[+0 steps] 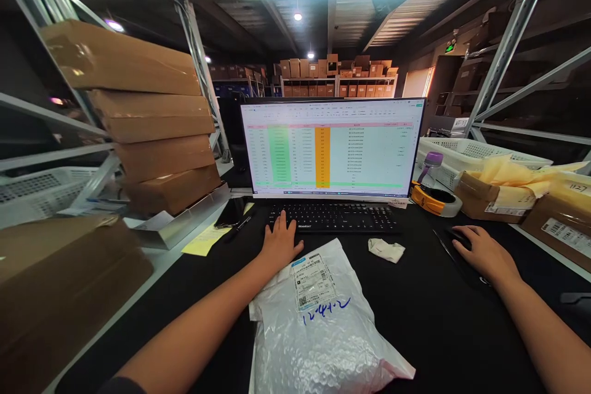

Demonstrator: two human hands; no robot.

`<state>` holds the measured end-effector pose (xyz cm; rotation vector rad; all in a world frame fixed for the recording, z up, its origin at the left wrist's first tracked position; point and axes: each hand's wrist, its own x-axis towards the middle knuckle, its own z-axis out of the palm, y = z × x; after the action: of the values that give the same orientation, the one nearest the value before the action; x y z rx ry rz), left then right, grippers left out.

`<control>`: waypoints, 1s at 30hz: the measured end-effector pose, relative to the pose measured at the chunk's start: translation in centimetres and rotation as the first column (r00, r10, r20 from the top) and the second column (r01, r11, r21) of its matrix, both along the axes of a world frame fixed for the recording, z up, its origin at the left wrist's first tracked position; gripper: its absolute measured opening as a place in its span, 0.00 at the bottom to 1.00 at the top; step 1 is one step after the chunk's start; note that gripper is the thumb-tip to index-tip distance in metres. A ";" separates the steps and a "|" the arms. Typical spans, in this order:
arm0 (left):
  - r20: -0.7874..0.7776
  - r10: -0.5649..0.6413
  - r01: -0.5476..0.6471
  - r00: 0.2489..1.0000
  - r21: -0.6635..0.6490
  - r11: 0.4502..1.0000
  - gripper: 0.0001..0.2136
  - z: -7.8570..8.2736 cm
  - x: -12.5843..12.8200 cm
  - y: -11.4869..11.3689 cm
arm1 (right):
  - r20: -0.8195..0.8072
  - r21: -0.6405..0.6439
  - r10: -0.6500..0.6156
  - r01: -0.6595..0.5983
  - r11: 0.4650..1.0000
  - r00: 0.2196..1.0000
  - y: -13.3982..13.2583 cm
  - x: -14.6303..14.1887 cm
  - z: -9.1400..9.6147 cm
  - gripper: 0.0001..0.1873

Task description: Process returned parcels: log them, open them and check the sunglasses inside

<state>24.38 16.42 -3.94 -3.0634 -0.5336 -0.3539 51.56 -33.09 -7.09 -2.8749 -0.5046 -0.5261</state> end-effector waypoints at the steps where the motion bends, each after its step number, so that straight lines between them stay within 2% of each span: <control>1: 0.002 0.001 -0.001 1.000 -0.001 1.000 0.28 0.0 0.0 0.0 | 0.000 -0.001 -0.002 0.002 1.000 1.000 0.1 -0.1 0.1 0.30; 11: -0.006 -0.013 0.013 1.000 -0.025 1.000 0.28 0.4 -0.2 0.0 | -0.005 -0.021 -0.037 0.037 0.999 0.999 0.5 -1.0 0.6 0.30; 18: 0.048 0.008 -0.004 0.999 -0.099 0.995 0.36 -0.1 0.3 0.4 | 0.010 -0.024 -0.045 0.045 0.999 0.999 0.4 -0.7 0.2 0.30; 22: 0.043 -0.016 0.021 0.999 -0.124 0.992 0.35 0.0 0.2 0.3 | 0.023 -0.012 -0.030 0.030 0.999 0.999 0.1 -0.2 -0.3 0.31; 27: 0.018 -0.050 0.052 0.999 -0.137 0.989 0.25 0.3 0.0 0.4 | 0.047 0.000 0.004 -0.004 1.000 0.999 -0.3 0.7 -0.9 0.29; 30: 0.030 -0.048 0.051 0.998 -0.116 0.992 0.24 0.3 0.0 0.3 | 0.063 0.002 0.000 0.000 1.000 0.998 -0.4 0.9 -1.2 0.29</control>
<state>24.37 16.76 -3.61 -3.1943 -0.4968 -0.3785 52.50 -33.53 -8.28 -2.8638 -0.5138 -0.6178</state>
